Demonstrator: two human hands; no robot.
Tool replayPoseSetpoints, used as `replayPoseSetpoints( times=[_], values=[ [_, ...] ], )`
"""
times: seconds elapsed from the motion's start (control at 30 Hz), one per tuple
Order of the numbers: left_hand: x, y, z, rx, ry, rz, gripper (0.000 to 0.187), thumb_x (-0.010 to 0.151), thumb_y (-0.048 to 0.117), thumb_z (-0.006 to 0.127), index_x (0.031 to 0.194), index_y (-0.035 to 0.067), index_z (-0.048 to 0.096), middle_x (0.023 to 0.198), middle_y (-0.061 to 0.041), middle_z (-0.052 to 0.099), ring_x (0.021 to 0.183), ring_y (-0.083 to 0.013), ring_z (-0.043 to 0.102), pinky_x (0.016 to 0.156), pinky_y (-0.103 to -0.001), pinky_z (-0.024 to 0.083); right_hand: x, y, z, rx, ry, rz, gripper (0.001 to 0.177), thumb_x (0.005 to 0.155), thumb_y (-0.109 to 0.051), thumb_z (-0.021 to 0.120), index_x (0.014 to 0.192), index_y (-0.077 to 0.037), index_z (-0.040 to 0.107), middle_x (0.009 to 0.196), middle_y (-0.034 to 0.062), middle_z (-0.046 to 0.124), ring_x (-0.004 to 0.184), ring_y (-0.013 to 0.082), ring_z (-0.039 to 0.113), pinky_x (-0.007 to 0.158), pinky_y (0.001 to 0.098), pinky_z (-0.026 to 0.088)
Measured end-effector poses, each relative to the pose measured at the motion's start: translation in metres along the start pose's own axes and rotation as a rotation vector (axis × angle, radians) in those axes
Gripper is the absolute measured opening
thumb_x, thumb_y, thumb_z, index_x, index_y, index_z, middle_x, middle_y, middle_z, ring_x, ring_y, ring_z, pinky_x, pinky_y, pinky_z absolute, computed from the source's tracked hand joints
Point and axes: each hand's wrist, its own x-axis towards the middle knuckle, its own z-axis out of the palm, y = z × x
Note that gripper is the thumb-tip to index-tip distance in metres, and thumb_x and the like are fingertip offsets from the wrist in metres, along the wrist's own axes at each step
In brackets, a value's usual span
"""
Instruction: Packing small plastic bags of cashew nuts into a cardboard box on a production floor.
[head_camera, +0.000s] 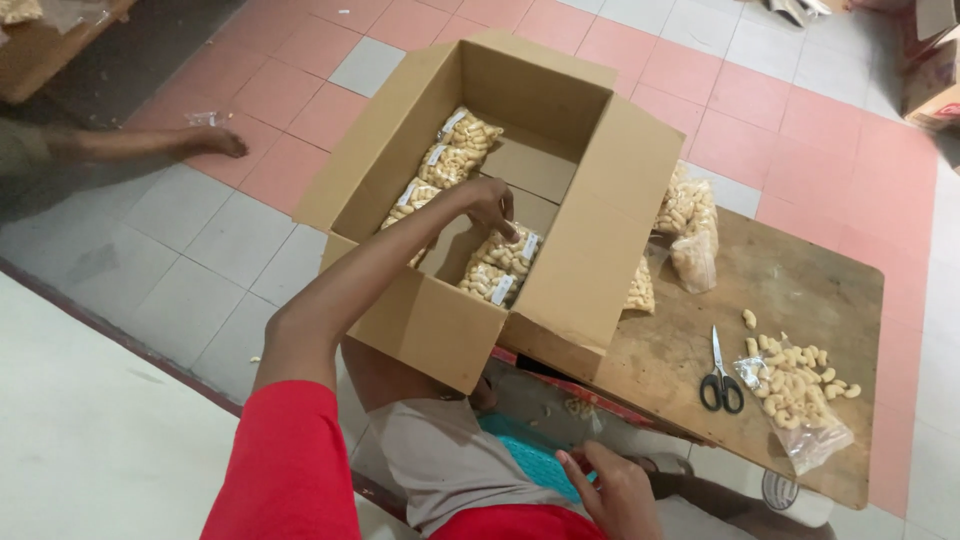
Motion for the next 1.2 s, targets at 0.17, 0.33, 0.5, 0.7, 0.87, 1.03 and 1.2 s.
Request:
replayPoseSetpoints(
  times=[0.17, 0.33, 0.5, 0.7, 0.87, 1.03, 1.2],
  values=[
    [0.006, -0.003, 0.009, 0.076, 0.035, 0.038, 0.061, 0.074, 0.052, 0.091, 0.118, 0.014, 0.076, 0.113, -0.008, 0.077, 0.088, -0.0218, 0.074, 0.071, -0.032, 0.061, 0.001, 0.002, 0.002, -0.002, -0.09, 0.056, 0.034, 0.099, -0.051, 0.062, 0.082, -0.022, 0.069, 0.073, -0.004, 0.077, 0.06, 0.0141, 0.075, 0.054, 0.0341, 0.052],
    [-0.02, 0.013, 0.005, 0.043, -0.015, 0.025, 0.052, 0.086, 0.043, 0.086, 0.125, 0.011, 0.071, 0.111, -0.012, 0.078, 0.084, -0.0232, 0.077, 0.071, -0.033, 0.065, -0.003, -0.002, -0.002, -0.056, -0.023, 0.009, 0.034, 0.099, -0.051, 0.063, 0.081, -0.023, 0.064, 0.07, -0.0024, 0.074, 0.065, 0.0219, 0.075, 0.058, 0.038, 0.051],
    [-0.014, 0.015, 0.008, 0.341, 0.13, 0.046, 0.072, 0.082, 0.061, 0.084, 0.136, 0.019, 0.063, 0.137, -0.005, 0.067, 0.122, -0.0286, 0.064, 0.093, -0.047, 0.053, -0.002, -0.005, -0.013, 0.001, -0.079, 0.011, 0.036, 0.103, -0.05, 0.059, 0.082, -0.022, 0.065, 0.073, -0.0036, 0.071, 0.06, 0.0187, 0.071, 0.054, 0.0361, 0.046],
    [0.016, -0.024, 0.023, 0.233, 0.058, 0.286, 0.055, 0.102, 0.053, 0.054, 0.137, 0.013, 0.065, 0.137, -0.009, 0.072, 0.12, -0.0282, 0.071, 0.094, -0.046, 0.056, 0.003, 0.01, -0.034, -0.005, 0.066, 0.105, 0.026, 0.098, -0.05, 0.063, 0.095, -0.024, 0.067, 0.082, -0.0061, 0.078, 0.071, 0.0163, 0.076, 0.06, 0.0376, 0.053],
    [-0.037, -0.009, 0.021, 0.136, 0.131, 0.342, 0.072, 0.1, 0.055, 0.053, 0.159, 0.015, 0.042, 0.161, -0.014, 0.048, 0.146, -0.0343, 0.046, 0.112, -0.05, 0.04, 0.03, 0.017, -0.066, -0.033, 0.177, 0.09, 0.03, 0.098, -0.044, 0.065, 0.113, -0.018, 0.066, 0.103, -0.0016, 0.078, 0.084, 0.0205, 0.078, 0.066, 0.0406, 0.054],
    [-0.109, 0.038, 0.024, 0.101, 0.347, 0.46, 0.059, 0.108, 0.042, 0.054, 0.161, 0.02, 0.044, 0.159, -0.029, 0.046, 0.15, -0.0492, 0.04, 0.125, -0.061, 0.028, 0.091, 0.034, -0.065, -0.235, 0.33, 0.018, 0.034, 0.099, -0.04, 0.069, 0.128, -0.023, 0.064, 0.108, 0.0017, 0.069, 0.107, 0.0256, 0.073, 0.082, 0.0352, 0.061],
    [-0.183, 0.109, 0.039, 0.083, 0.344, 0.539, 0.057, 0.107, 0.038, 0.055, 0.16, 0.024, 0.044, 0.165, -0.027, 0.036, 0.15, -0.0532, 0.035, 0.116, -0.068, 0.039, 0.162, 0.037, -0.043, -0.493, 0.527, 0.026, 0.089, 0.074, -0.04, 0.087, 0.154, -0.021, 0.053, 0.144, 0.0116, 0.058, 0.129, 0.0368, 0.06, 0.087, 0.0477, 0.059]
  ],
)
